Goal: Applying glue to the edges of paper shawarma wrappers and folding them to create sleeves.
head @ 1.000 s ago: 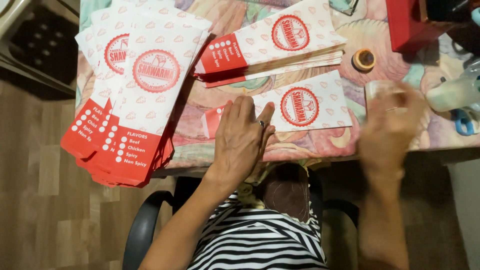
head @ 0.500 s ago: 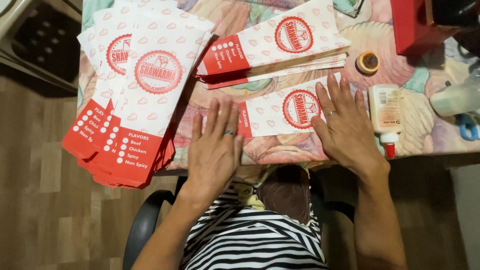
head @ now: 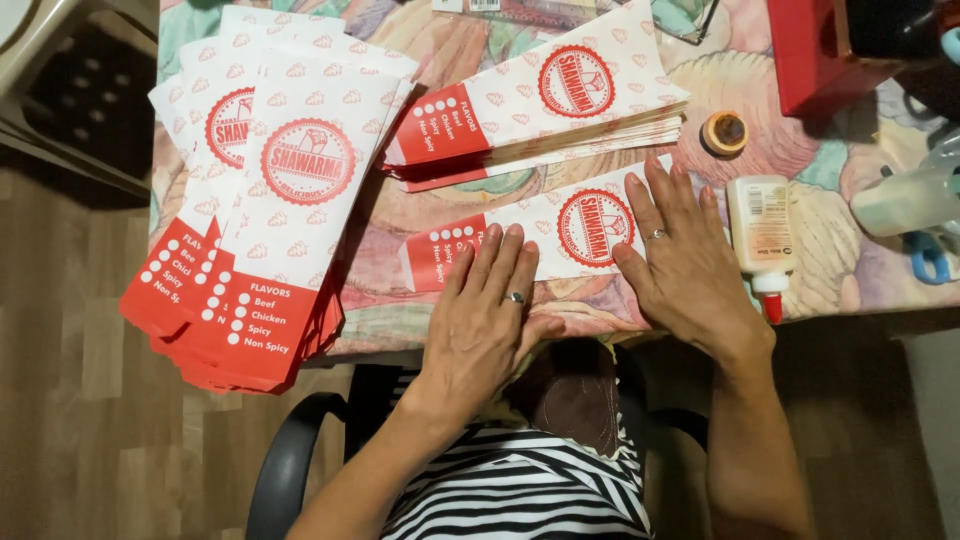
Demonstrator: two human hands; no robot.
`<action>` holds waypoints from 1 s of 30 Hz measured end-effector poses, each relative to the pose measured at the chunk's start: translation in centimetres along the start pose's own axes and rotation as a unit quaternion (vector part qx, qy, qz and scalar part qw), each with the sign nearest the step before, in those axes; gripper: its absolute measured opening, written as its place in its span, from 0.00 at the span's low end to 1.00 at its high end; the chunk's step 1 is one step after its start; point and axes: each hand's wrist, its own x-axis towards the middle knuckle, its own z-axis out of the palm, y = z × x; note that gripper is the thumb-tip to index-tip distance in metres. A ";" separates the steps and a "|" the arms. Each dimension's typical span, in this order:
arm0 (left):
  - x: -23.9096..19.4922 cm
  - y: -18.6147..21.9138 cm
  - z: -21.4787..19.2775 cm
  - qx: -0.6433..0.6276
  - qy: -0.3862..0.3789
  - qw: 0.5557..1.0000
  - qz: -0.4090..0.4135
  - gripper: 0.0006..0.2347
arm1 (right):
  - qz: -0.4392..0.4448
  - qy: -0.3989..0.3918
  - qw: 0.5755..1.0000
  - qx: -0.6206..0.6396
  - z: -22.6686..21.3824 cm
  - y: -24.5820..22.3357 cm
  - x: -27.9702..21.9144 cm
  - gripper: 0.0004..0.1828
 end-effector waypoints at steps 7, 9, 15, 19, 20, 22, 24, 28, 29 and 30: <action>0.3 -0.2 -0.9 -0.001 -0.017 1.000 0.024 0.42 | 0.068 -0.007 0.998 -0.012 -1.8 -0.3 2.1 0.43; 0.1 0.0 -1.2 0.003 -0.021 0.999 0.028 0.45 | 0.086 0.005 0.996 -0.024 -2.5 -0.7 2.4 0.41; -0.3 -0.2 -5.3 0.057 -0.028 0.996 0.061 0.12 | 0.028 0.197 0.978 -0.064 -4.4 -0.1 4.2 0.14; -0.1 -2.9 -10.3 -0.178 -0.053 0.977 -0.106 0.19 | -0.007 0.179 0.978 0.103 -5.2 -1.1 6.9 0.14; 0.5 -3.5 -12.6 -0.270 -0.068 0.935 -0.222 0.21 | 0.010 0.140 0.979 0.151 -5.5 -1.9 7.8 0.18; 0.8 -5.5 -13.9 -0.247 0.016 0.931 -0.270 0.21 | -0.022 0.099 0.986 0.133 -4.9 -2.2 9.0 0.25; 1.0 -7.6 -14.8 -0.221 0.100 0.917 -0.316 0.20 | -0.054 0.057 0.990 0.115 -4.0 -2.2 10.0 0.34; 0.3 -12.0 -13.5 0.057 0.120 0.951 -0.279 0.21 | -0.136 0.122 0.983 -0.018 -1.3 -0.6 9.8 0.28; 0.0 -13.2 -12.7 0.163 0.093 0.944 -0.273 0.23 | -0.173 0.201 0.962 -0.058 -0.5 0.1 9.5 0.18; 0.5 -12.2 -12.9 0.162 0.093 0.944 -0.273 0.23 | -0.173 0.201 0.962 -0.060 -1.2 -0.6 8.4 0.18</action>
